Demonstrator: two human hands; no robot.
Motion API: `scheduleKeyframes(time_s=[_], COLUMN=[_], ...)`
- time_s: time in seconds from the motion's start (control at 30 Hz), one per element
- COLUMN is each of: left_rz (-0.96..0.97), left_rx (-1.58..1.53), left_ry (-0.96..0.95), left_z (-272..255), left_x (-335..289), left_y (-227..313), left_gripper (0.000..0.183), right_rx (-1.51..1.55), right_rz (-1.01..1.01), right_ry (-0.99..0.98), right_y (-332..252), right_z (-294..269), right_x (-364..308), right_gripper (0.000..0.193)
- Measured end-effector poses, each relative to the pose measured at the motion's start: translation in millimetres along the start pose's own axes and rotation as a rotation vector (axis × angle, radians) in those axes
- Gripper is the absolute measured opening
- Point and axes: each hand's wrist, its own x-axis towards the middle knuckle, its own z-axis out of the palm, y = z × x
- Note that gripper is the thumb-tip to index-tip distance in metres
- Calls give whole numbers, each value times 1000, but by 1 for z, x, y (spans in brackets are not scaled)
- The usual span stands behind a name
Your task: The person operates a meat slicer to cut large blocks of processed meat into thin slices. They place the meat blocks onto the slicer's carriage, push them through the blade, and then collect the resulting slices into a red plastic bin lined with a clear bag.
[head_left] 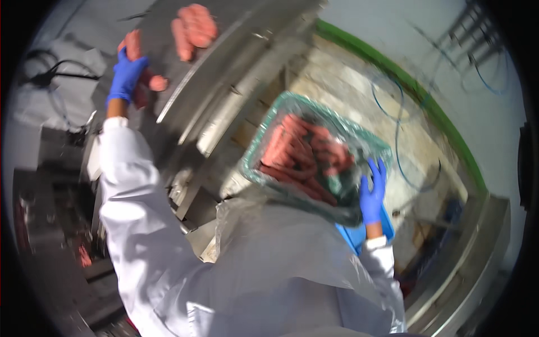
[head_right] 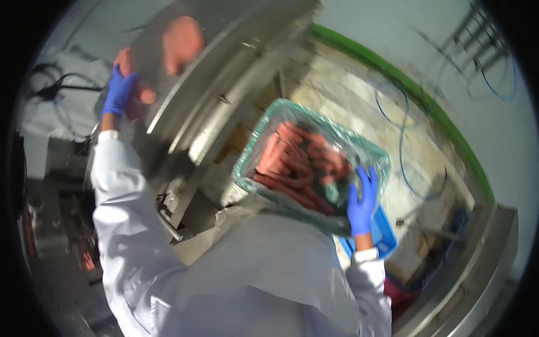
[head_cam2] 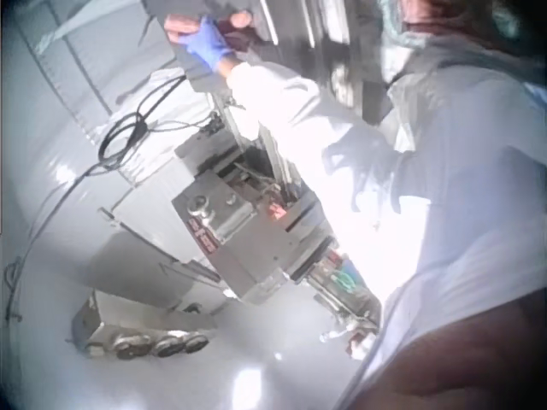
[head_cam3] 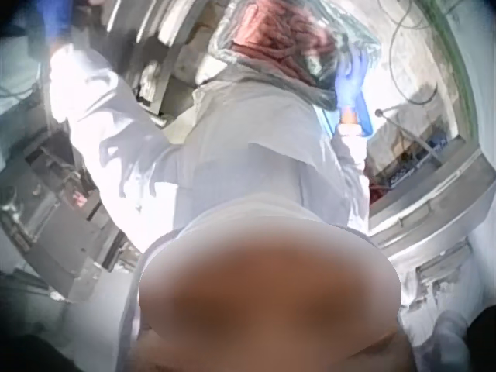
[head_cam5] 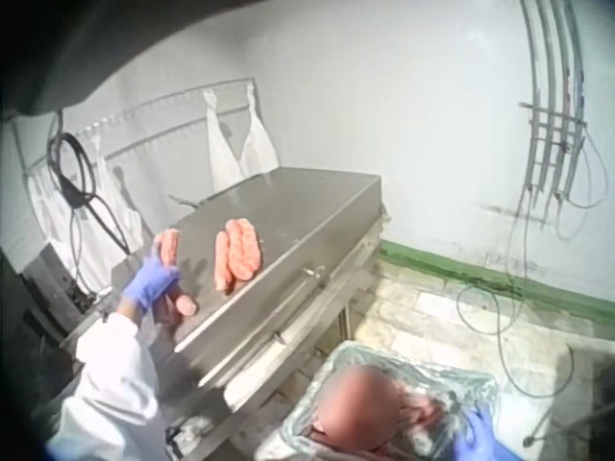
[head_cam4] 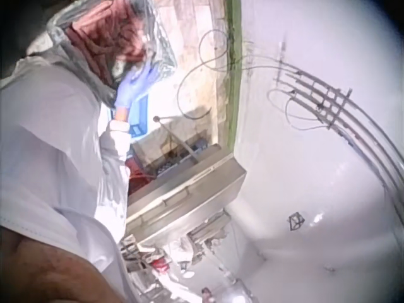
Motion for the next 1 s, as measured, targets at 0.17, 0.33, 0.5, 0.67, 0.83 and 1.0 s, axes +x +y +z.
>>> scheduleKeyframes(time_s=[0.17, 0.33, 0.5, 0.67, 0.83, 1.0], left_rz=[256, 1064, 968, 708, 932, 694], left_rx=[695, -318, -166, -33, -82, 0], left_ry=[261, -314, -817, -1325, -812, -1460], left_z=[47, 171, 414, 511, 552, 505], left_x=[-7, -202, -382, -462, -539, -481], left_y=[60, 228, 190, 202, 181, 225], left_gripper=[64, 53, 90, 104, 83, 66], right_rx=[0, -70, -125, -176, -256, -163], right_rz=[111, 269, 339, 538, 658, 641], right_ry=[-16, -63, -27, 94, 189, 196], right_y=[3, 32, 30, 45, 57, 59], right_z=[16, 28, 8, -15, -20, -25], right_x=[-12, -50, -90, -142, -169, -162], right_gripper=[48, 50, 48, 47, 49, 50])
